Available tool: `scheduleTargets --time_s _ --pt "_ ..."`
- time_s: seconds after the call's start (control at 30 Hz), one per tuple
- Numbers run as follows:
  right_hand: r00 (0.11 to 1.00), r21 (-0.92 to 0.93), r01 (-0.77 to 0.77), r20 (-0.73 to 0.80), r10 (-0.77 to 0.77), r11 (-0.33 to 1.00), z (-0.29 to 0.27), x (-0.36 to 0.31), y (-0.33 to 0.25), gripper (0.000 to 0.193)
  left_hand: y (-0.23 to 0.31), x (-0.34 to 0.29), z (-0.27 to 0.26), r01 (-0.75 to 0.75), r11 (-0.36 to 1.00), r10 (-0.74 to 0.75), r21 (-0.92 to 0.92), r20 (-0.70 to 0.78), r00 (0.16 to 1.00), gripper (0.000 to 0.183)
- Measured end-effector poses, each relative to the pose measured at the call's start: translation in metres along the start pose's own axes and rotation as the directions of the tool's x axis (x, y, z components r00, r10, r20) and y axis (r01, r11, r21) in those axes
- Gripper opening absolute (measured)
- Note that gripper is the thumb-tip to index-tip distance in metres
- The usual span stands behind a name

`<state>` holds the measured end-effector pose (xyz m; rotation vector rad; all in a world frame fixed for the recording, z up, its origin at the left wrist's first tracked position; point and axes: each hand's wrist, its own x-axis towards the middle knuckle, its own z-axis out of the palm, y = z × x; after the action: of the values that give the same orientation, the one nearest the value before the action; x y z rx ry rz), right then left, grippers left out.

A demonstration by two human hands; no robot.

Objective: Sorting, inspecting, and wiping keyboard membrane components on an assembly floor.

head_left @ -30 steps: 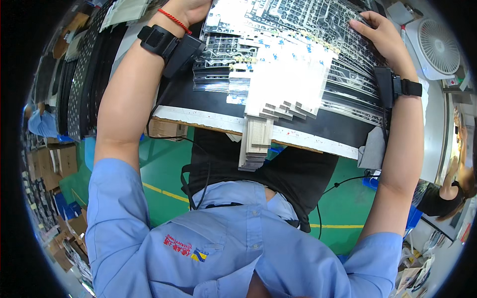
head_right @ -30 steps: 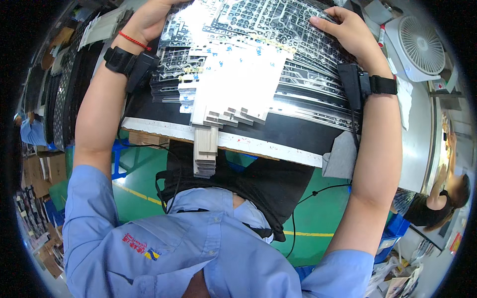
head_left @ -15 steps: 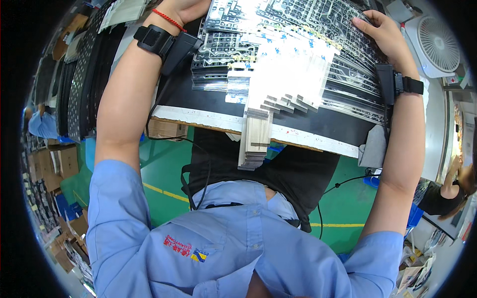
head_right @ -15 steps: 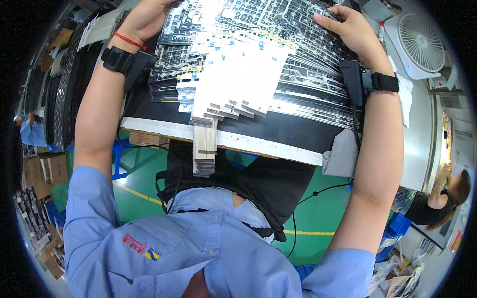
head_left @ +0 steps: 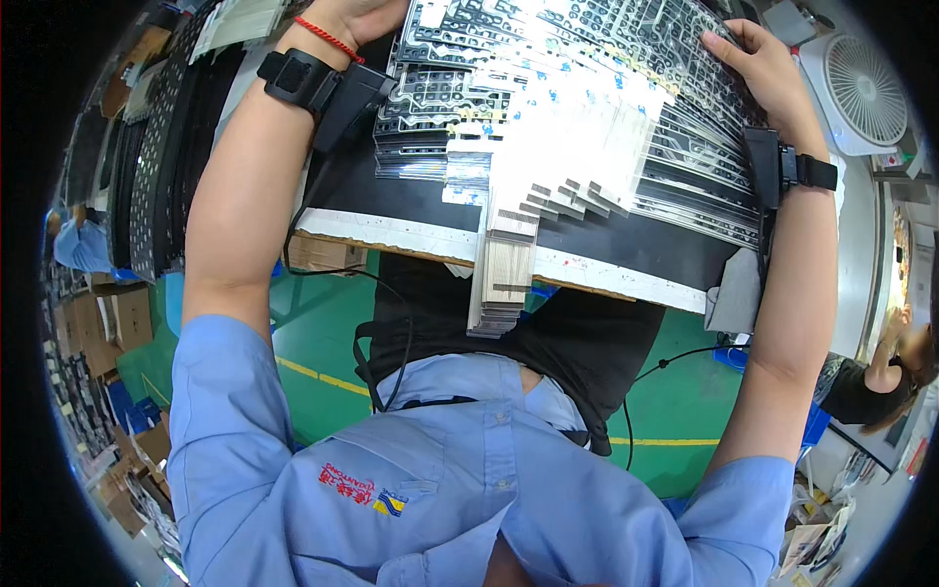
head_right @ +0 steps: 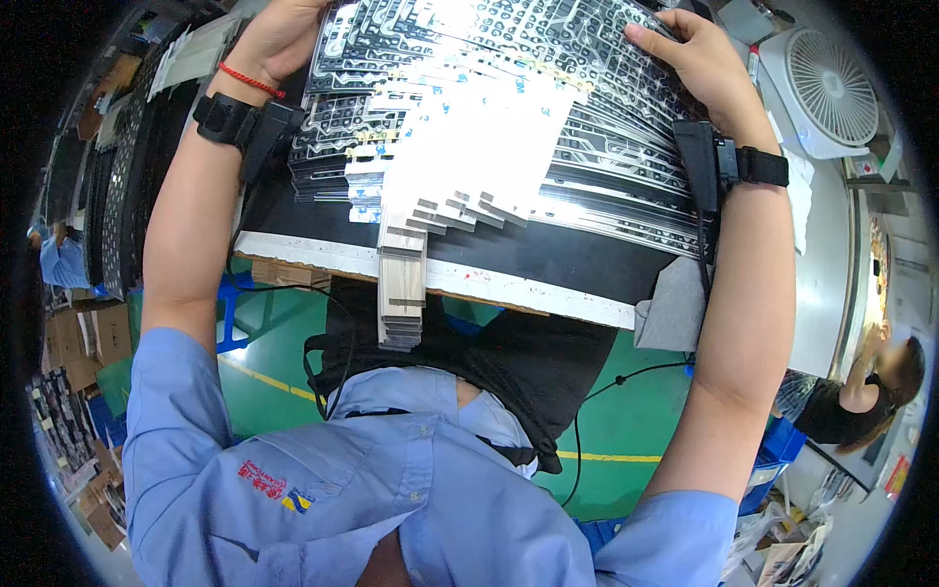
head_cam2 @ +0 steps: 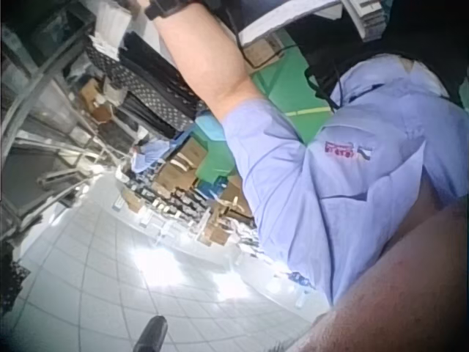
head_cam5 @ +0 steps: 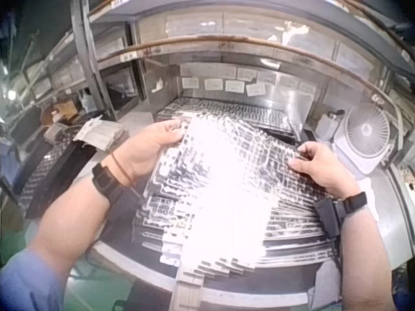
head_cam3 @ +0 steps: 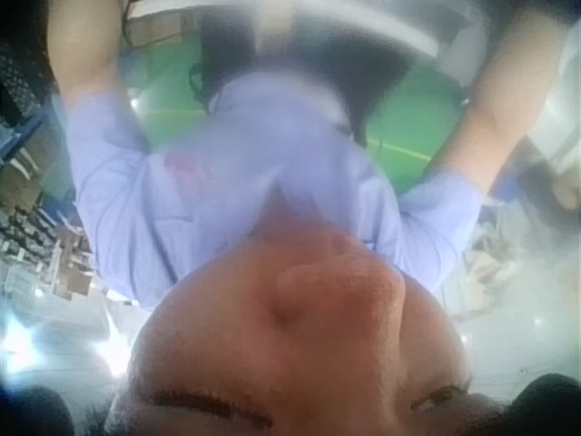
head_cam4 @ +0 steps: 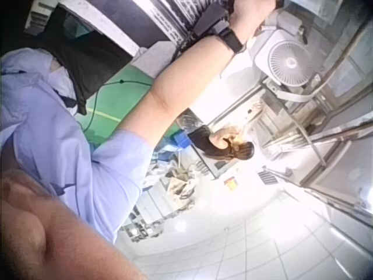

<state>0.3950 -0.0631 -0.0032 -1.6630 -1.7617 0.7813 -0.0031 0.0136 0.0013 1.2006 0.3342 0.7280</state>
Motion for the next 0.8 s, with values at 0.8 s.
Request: scheduleTargets --time_s 0.8 --pt "0.976 0.024 0.006 -0.216 0.000 1.000 0.018 -0.020 -0.048 0.020 0.004 -0.006 0.020 -0.051 0.998 0.053 0.044 -0.027 0.998 0.050"
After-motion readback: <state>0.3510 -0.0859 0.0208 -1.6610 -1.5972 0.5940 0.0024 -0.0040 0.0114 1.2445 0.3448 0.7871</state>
